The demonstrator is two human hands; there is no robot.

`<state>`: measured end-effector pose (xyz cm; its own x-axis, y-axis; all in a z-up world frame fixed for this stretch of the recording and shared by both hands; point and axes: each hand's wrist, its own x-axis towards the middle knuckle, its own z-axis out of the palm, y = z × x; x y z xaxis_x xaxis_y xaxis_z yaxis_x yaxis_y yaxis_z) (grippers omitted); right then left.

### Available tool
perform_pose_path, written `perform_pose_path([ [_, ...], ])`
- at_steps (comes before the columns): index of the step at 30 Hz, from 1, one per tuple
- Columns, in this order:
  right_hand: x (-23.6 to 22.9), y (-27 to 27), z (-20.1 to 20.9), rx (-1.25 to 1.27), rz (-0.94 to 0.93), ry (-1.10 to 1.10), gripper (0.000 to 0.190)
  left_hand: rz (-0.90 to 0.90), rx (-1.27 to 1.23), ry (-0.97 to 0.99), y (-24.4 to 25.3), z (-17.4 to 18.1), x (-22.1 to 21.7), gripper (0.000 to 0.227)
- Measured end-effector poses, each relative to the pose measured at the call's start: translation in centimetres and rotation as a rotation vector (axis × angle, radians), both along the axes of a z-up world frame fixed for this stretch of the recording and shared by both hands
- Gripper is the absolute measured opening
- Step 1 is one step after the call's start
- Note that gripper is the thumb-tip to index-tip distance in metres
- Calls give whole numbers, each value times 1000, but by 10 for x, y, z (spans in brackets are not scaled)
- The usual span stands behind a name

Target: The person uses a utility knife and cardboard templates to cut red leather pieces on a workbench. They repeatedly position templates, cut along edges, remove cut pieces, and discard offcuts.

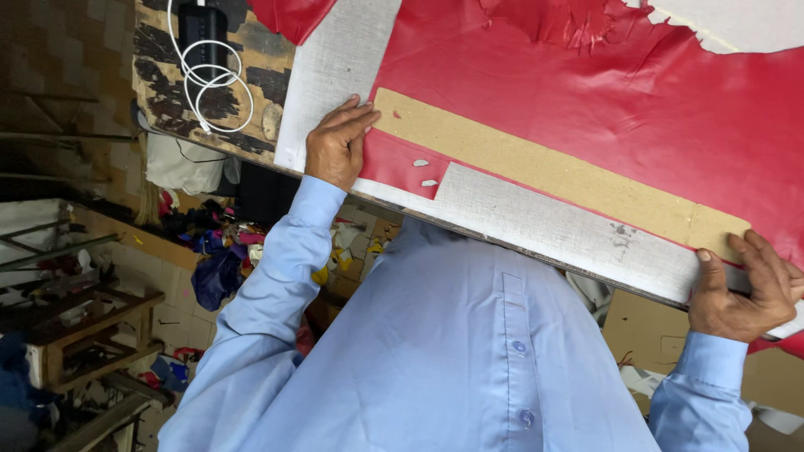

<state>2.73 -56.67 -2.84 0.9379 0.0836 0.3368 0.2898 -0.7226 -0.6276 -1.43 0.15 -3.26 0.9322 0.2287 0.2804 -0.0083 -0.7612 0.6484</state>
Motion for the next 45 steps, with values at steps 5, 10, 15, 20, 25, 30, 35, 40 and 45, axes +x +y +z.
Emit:
perform_pose_path([
  [5,-5,-2,-1,8,-89,55,34,21,-9,-25,-1,-9,0,25],
  [10,-3,-14,-16,-69,-28,5,33,54,-44,-3,0,-7,2,22],
  [15,-8,-30,-29,-76,-35,18,39,34,-74,-3,-3,-6,2,21],
  [20,-7,-28,-31,-86,-53,16,35,101,-69,-5,-5,-3,7,17],
  [25,-7,-21,-25,-99,-65,7,34,-221,272,-109,-53,7,11,17],
  [30,-7,-16,-25,-119,-67,-19,34,-488,333,84,-133,3,2,71],
  [35,-6,-13,-23,-137,-78,-27,33,-475,308,197,-144,1,2,85],
  [40,-7,-11,-19,-155,-93,-17,32,-532,322,280,-150,2,1,85],
  [45,-7,-11,-18,-135,-89,-16,32,-369,287,102,-93,9,17,61],
])
